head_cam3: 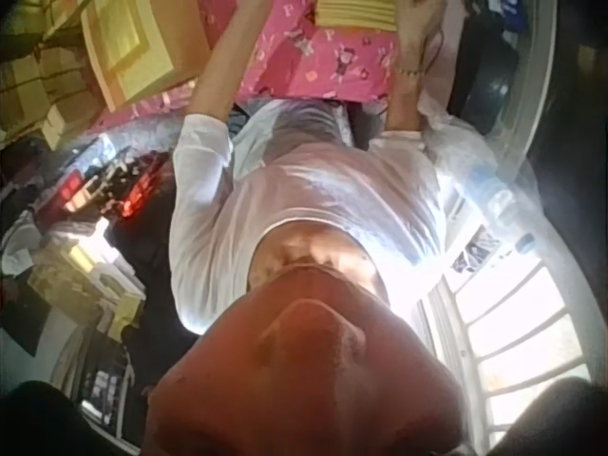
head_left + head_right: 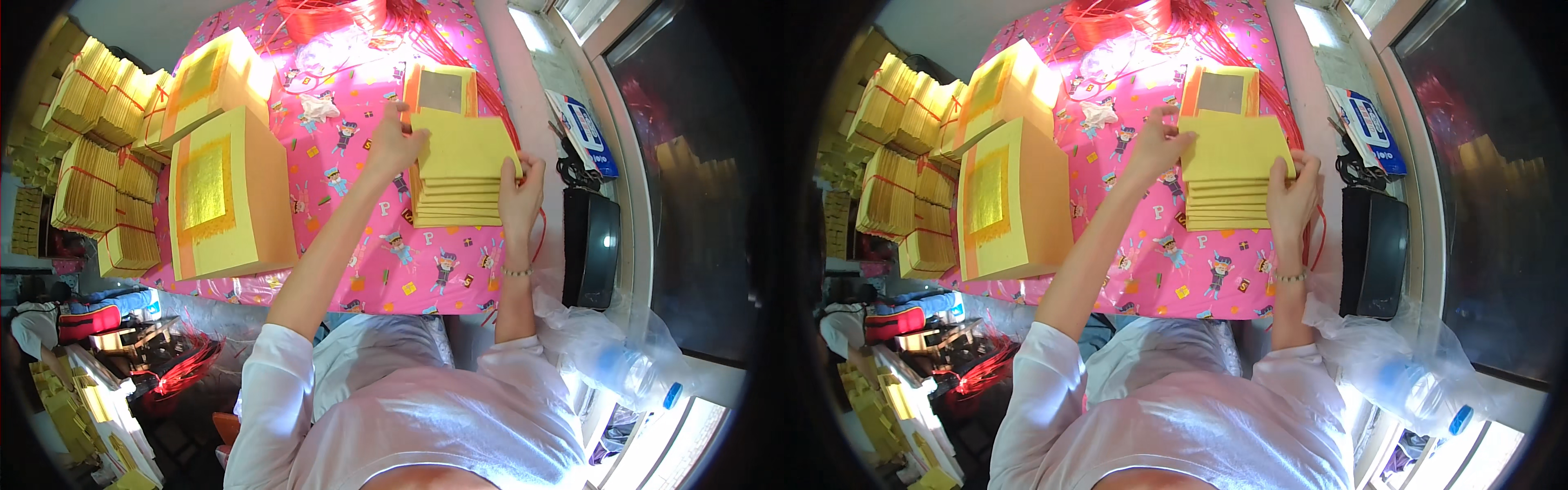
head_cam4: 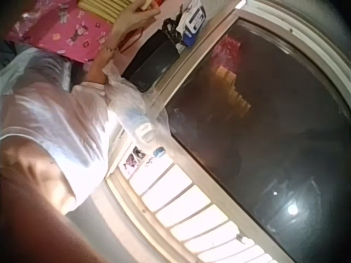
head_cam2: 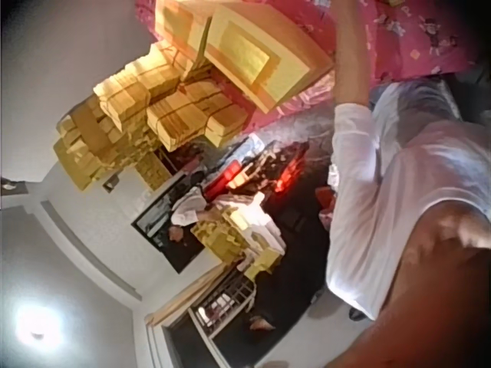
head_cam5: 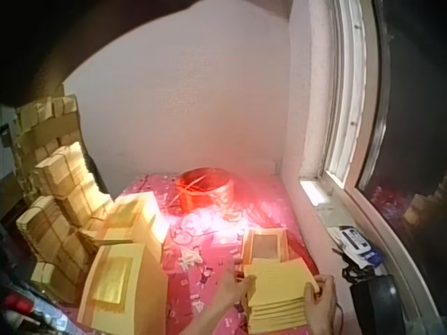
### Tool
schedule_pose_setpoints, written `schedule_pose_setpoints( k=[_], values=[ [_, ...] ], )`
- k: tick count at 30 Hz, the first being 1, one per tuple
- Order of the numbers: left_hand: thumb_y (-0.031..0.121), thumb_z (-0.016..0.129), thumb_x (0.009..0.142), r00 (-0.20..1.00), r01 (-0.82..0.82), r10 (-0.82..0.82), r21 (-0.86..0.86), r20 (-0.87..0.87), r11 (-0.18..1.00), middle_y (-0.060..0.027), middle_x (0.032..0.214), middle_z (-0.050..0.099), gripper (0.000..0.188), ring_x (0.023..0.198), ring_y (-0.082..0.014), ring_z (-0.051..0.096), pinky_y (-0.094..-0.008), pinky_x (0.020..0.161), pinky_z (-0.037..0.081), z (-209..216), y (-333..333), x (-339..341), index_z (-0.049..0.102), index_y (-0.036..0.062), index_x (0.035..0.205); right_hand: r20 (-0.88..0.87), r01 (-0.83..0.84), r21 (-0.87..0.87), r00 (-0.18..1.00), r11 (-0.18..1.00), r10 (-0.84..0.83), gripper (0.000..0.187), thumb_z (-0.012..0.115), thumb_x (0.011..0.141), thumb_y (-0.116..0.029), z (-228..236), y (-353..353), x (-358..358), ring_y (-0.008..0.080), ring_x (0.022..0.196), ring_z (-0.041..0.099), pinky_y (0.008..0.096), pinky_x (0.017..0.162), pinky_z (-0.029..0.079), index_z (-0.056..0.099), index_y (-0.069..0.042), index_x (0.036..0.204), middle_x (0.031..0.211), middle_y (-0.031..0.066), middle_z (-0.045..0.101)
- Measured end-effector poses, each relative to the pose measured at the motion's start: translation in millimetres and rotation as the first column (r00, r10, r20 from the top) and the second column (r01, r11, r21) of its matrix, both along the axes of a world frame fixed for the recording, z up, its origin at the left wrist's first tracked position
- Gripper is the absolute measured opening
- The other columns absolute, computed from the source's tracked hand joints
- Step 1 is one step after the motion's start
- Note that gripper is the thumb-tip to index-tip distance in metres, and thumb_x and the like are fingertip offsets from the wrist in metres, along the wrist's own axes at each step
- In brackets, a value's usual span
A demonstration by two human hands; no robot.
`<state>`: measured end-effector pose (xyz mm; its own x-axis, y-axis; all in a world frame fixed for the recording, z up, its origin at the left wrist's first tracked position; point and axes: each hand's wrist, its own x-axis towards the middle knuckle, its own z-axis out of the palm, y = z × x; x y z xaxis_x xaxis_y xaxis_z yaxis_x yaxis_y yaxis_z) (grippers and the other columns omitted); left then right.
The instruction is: The person folds yellow paper sheets with gold foil accents into small rectangular packets. They repeatedly fold the sides and press the creases to form the shape. The person stacks the finished packets and ties a bundle with a red string.
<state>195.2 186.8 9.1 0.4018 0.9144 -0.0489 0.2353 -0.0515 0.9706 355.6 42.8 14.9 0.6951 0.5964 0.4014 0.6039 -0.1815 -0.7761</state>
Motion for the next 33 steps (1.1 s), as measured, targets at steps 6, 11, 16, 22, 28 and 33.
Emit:
schedule_pose_setpoints(
  k=[6,11,16,22,28,33],
  values=[
    [0.011,0.064,0.080,0.999,0.041,-0.039,0.048,-0.030,0.998,-0.0167,0.085,0.062,0.051,0.077,-0.0276,0.065,-0.0375,0.067,0.051,-18,-30,-2,0.039,-0.0015,0.122,0.071,0.008,-0.065,0.997,0.998,-0.003,0.023,0.059,0.085,-0.015,-23,-31,-9,0.0294,0.089,0.051,0.0402,0.080,0.040,0.053,-0.002,0.103,0.097,0.0139,0.057],
    [0.011,0.061,0.082,0.989,0.054,-0.025,0.200,-0.147,0.978,-0.0165,0.090,0.064,0.045,0.074,-0.0262,0.066,-0.0361,0.064,0.051,-19,-48,-4,0.039,0.0008,0.120,0.474,0.035,-0.092,0.880,0.995,0.013,0.031,0.053,0.088,-0.016,-7,-33,-23,0.0333,0.116,0.044,0.0436,0.099,0.032,0.054,-0.004,0.117,0.121,0.0158,0.051],
    [0.008,0.060,0.078,0.980,0.051,0.026,0.372,-0.198,0.927,-0.0182,0.086,0.061,0.052,0.079,-0.0358,0.060,-0.0420,0.066,0.049,-17,-57,-1,0.037,0.0015,0.124,0.415,-0.031,-0.356,0.890,0.934,0.188,0.029,0.054,0.090,-0.023,-8,-31,-31,0.0356,0.125,0.038,0.0498,0.105,0.023,0.060,-0.011,0.115,0.128,0.0094,0.050],
    [0.012,0.062,0.079,0.971,-0.071,0.187,0.564,-0.149,0.823,-0.0197,0.109,0.049,0.051,0.093,-0.0356,0.053,-0.0424,0.073,0.048,-28,-73,-6,0.041,0.0027,0.124,0.356,-0.078,-0.212,0.922,0.974,0.152,0.028,0.059,0.087,-0.019,-30,-34,-40,0.0344,0.123,0.039,0.0459,0.103,0.027,0.062,-0.009,0.112,0.127,0.0117,0.051],
    [0.017,0.063,0.081,0.984,-0.108,0.156,0.412,-0.084,0.905,-0.0167,0.106,0.050,0.045,0.087,-0.0288,0.055,-0.0371,0.074,0.048,-42,-80,-5,0.047,0.0052,0.122,0.295,-0.114,-0.096,0.945,0.989,0.138,0.028,0.061,0.085,-0.014,-46,-36,-39,0.0329,0.119,0.040,0.0452,0.100,0.029,0.063,-0.008,0.112,0.127,0.0148,0.049],
    [0.024,0.058,0.087,0.996,-0.053,0.045,0.114,0.071,0.992,-0.0178,0.095,0.054,0.046,0.089,-0.0290,0.055,-0.0374,0.077,0.045,-44,-67,-12,0.047,0.0065,0.129,0.408,-0.040,-0.162,0.907,0.986,0.104,0.023,0.056,0.089,-0.021,-29,-31,-36,0.0358,0.119,0.040,0.0451,0.102,0.028,0.067,-0.012,0.108,0.125,0.0146,0.050]
  ],
)
